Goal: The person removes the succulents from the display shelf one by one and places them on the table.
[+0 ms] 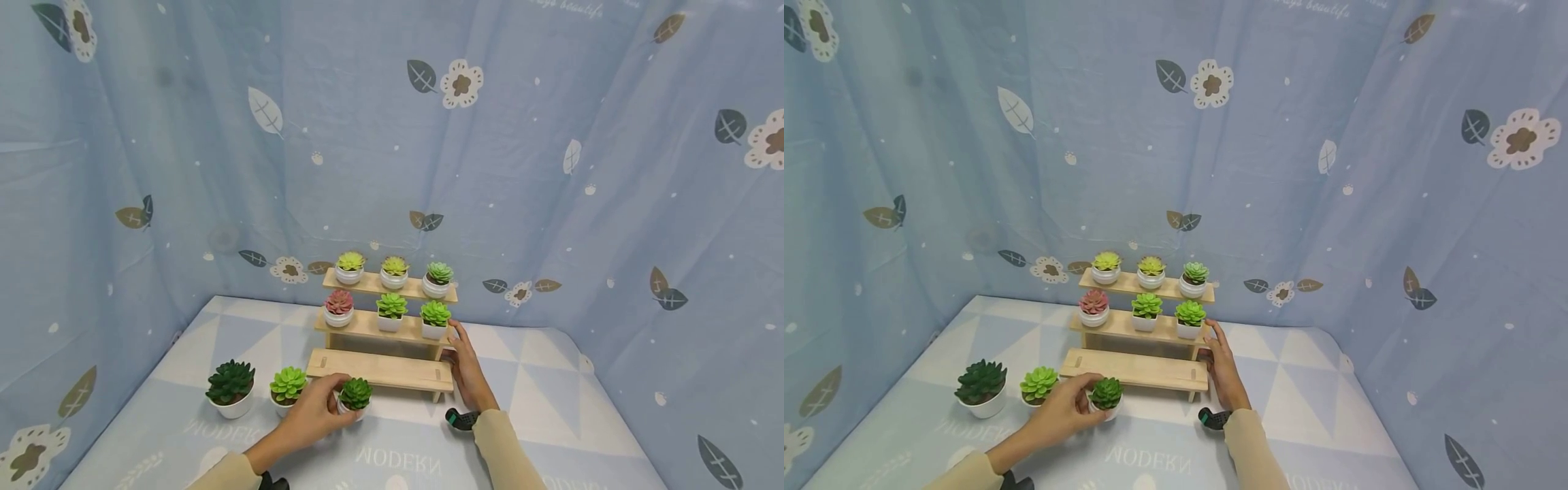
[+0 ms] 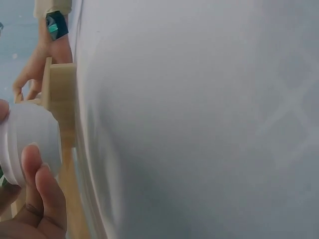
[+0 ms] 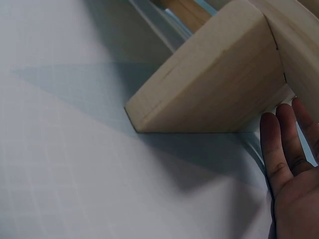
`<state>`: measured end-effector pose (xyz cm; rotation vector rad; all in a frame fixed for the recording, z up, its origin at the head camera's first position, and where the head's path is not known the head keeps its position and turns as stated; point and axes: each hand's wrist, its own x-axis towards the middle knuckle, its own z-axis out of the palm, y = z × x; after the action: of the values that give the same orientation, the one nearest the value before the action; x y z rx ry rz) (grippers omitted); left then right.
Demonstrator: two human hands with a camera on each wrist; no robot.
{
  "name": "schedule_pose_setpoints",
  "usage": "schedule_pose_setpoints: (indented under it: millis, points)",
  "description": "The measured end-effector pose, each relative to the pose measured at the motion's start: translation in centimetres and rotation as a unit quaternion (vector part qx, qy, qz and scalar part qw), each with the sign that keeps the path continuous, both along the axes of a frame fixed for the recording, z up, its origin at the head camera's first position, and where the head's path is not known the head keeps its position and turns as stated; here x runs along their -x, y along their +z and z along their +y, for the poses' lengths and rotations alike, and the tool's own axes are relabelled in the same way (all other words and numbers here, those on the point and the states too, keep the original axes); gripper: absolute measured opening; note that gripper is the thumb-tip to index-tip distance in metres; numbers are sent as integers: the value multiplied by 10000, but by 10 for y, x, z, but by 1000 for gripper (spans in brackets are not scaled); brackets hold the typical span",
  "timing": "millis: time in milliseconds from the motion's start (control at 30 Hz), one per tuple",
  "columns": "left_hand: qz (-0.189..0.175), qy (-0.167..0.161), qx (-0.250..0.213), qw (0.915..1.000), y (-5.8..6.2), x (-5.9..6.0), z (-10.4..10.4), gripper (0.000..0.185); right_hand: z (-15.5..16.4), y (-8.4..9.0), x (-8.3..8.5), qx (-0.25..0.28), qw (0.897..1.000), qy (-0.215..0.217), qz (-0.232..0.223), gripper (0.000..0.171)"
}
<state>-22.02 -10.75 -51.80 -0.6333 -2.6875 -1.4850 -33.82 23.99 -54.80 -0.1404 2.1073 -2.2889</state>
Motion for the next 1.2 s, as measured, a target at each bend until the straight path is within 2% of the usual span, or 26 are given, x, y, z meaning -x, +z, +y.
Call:
schedule_pose_setpoints:
  millis: [233,433,800,1200]
  points:
    - [-13,136,69,9999,-7,0,2,64,1,0,0,17,10000,37,4,53]
    - [-84,113,-97,9999,-10,3,3,63,2,-1,-1,-3,10000,37,-50,54]
    - [-439,81,-269,9986,-15,5,3,64,2,0,-2,-13,9999,99,-15,54]
    - [-766,39,-389,9963,-14,3,3,67,1,-2,0,15,10000,45,14,52]
